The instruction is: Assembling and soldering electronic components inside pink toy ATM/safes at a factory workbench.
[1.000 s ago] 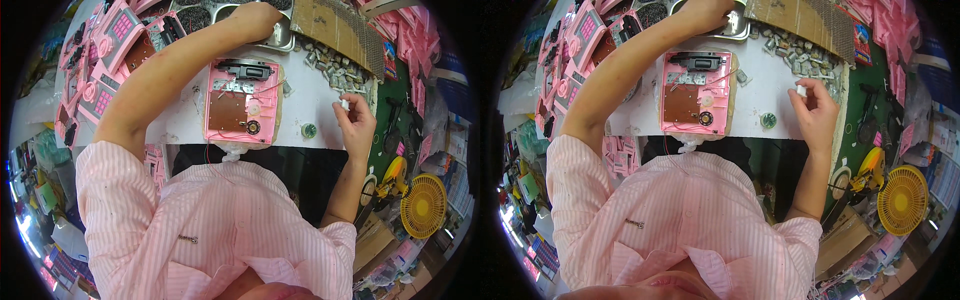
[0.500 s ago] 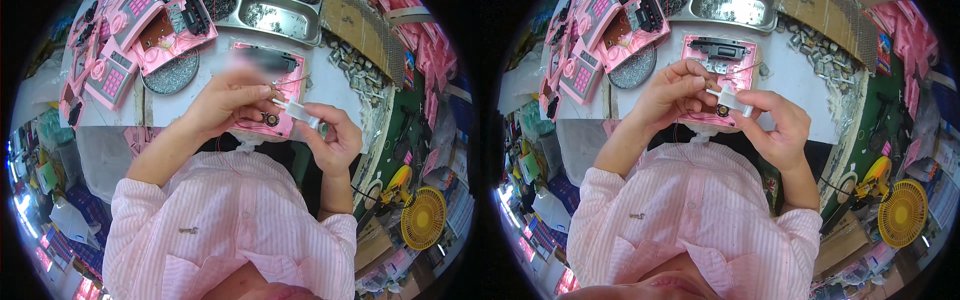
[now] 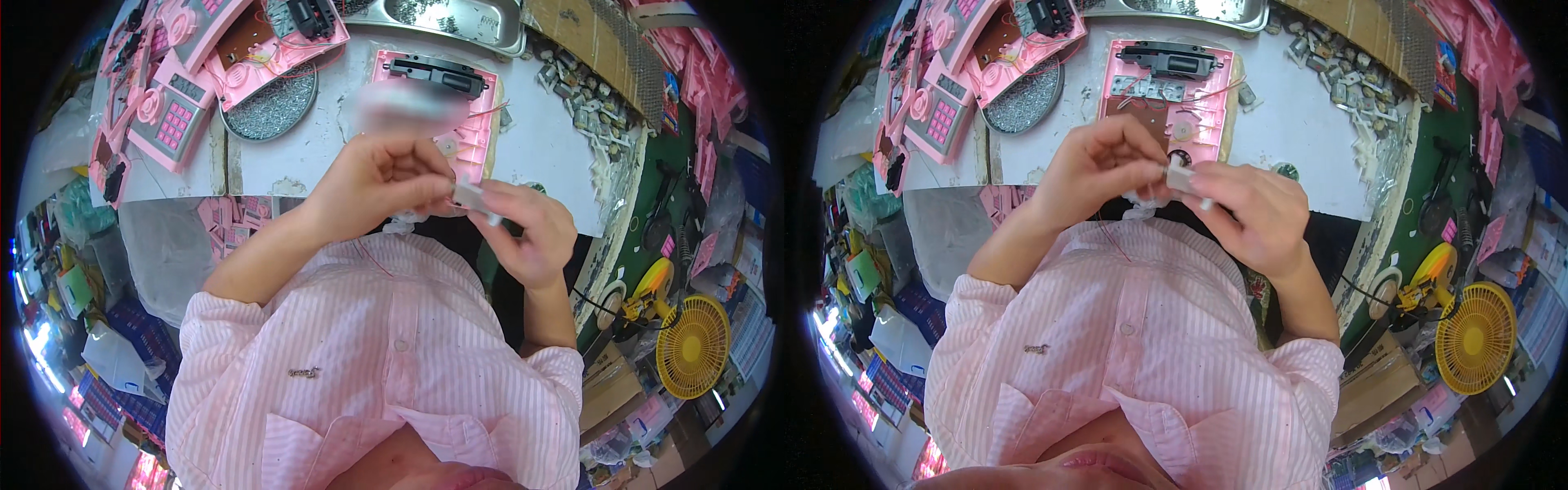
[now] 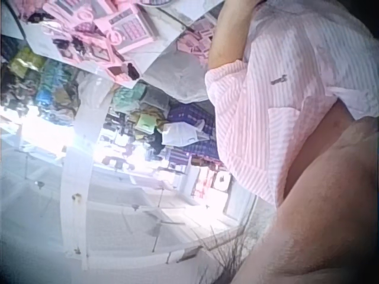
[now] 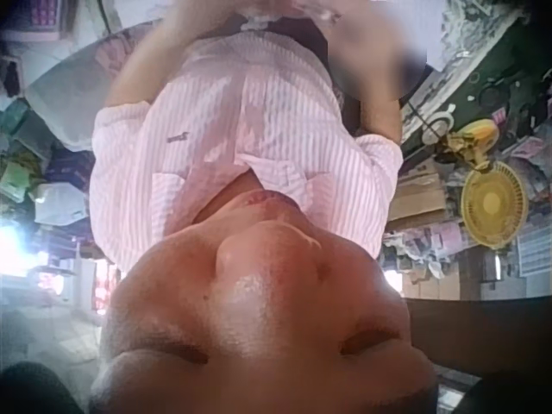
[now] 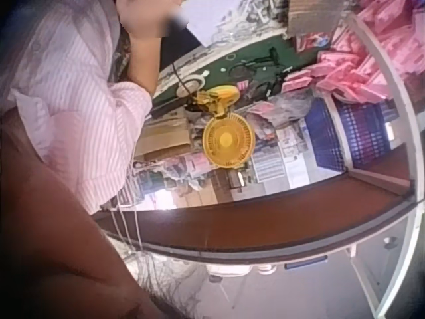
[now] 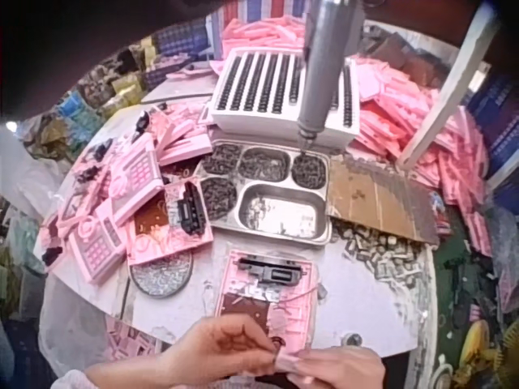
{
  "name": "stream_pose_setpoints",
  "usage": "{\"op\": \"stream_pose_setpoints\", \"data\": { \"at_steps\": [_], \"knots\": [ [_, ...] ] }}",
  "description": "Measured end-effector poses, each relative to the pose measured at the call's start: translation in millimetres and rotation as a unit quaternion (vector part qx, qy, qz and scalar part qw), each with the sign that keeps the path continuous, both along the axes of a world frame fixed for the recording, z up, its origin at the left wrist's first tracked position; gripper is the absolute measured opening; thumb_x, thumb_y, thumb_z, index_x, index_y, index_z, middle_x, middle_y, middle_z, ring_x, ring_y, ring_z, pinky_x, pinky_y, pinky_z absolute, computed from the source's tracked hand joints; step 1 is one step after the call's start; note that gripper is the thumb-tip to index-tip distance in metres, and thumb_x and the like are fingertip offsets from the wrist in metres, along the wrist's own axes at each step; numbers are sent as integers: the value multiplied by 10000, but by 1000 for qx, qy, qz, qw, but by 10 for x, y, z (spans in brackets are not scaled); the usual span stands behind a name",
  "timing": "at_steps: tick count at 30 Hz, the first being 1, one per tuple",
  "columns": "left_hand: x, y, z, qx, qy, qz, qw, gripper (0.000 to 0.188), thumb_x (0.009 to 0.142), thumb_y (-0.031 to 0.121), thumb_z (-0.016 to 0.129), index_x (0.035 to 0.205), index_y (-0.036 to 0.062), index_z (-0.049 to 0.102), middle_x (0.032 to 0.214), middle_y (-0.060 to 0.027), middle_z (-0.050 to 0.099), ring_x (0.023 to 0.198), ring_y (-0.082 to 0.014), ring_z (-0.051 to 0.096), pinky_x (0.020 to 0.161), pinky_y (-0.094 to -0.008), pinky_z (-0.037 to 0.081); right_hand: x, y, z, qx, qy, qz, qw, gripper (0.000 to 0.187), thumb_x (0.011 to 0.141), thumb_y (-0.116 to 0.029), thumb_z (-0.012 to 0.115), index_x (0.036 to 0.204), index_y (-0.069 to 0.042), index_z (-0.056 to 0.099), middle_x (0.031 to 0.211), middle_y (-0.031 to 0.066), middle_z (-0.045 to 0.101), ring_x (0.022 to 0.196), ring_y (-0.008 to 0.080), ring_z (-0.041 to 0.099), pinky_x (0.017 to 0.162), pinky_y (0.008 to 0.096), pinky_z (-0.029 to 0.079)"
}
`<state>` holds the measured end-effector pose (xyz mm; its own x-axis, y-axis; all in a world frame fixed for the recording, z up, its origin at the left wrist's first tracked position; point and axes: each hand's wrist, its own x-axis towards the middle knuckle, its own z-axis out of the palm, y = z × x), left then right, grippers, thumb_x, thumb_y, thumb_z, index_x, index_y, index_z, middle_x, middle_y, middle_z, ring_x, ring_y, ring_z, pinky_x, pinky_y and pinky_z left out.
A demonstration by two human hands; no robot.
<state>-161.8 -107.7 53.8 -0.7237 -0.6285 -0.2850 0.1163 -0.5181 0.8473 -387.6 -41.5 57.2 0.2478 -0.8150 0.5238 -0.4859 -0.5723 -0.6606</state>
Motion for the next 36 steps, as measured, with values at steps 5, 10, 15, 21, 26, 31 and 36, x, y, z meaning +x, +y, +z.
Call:
{"op": "stream_pose_setpoints", "data": {
  "at_steps": [5, 10, 15, 21, 26, 31, 36],
  "knots": [
    [-138, -201, 65, -429, -296, -37, 853, 269, 820, 120, 778, 1037, 21, 652, 813, -63, 653, 695, -154, 640, 628, -290, 515, -436, 292, -313, 269, -491, -91, 824, 314, 946, -145, 670, 1192, 1, 542, 1027, 248, 698, 725, 220, 715, 588, 253, 537],
    [-427, -165, -150, -565, -374, -75, 732, 187, 801, 197, 742, 888, 59, 650, 784, -95, 642, 689, -303, 640, 623, -406, 522, -576, 286, -345, 258, -503, -109, 818, 366, 945, -226, 690, 1194, 4, 553, 990, 250, 706, 680, 201, 699, 572, 234, 523],
    [-485, -159, -168, -569, -386, -69, 722, 169, 807, 200, 734, 824, 66, 632, 790, -101, 664, 689, -308, 657, 606, -426, 520, -553, 296, -291, 269, -493, -116, 819, 341, 938, -187, 694, 1181, 7, 555, 969, 249, 710, 683, 201, 701, 571, 228, 521],
    [-561, -185, -158, -564, -363, -2, 742, 149, 810, 190, 727, 809, 63, 649, 784, -108, 669, 676, -306, 662, 601, -420, 526, -527, 293, -271, 271, -480, -96, 828, 303, 940, -140, 676, 1172, 11, 553, 975, 244, 712, 686, 198, 702, 570, 223, 512],
    [-633, -283, -265, -632, -371, -71, 677, 161, 826, 197, 722, 788, 67, 636, 779, -99, 666, 677, -289, 662, 589, -405, 523, -525, 272, -247, 282, -463, -97, 835, 296, 950, -103, 649, 1197, 20, 540, 997, 216, 716, 741, 194, 711, 609, 233, 508],
    [-317, -184, -188, -653, -240, 15, 718, 122, 776, 110, 764, 854, 57, 687, 812, -81, 669, 693, -257, 659, 584, -365, 518, -378, 175, -219, 313, -277, -172, 892, 289, 896, -85, 701, 1154, 10, 610, 1093, 120, 709, 770, 157, 636, 672, 244, 483],
    [56, -32, -266, -663, -188, 68, 721, 235, 711, 50, 804, 929, 37, 716, 906, -99, 689, 790, -259, 671, 658, -366, 533, -225, -155, -252, 102, 42, -141, 984, 267, 719, -90, 804, 974, -88, 727, 980, 37, 658, 939, 269, 527, 826, 359, 454]
  ]
}}
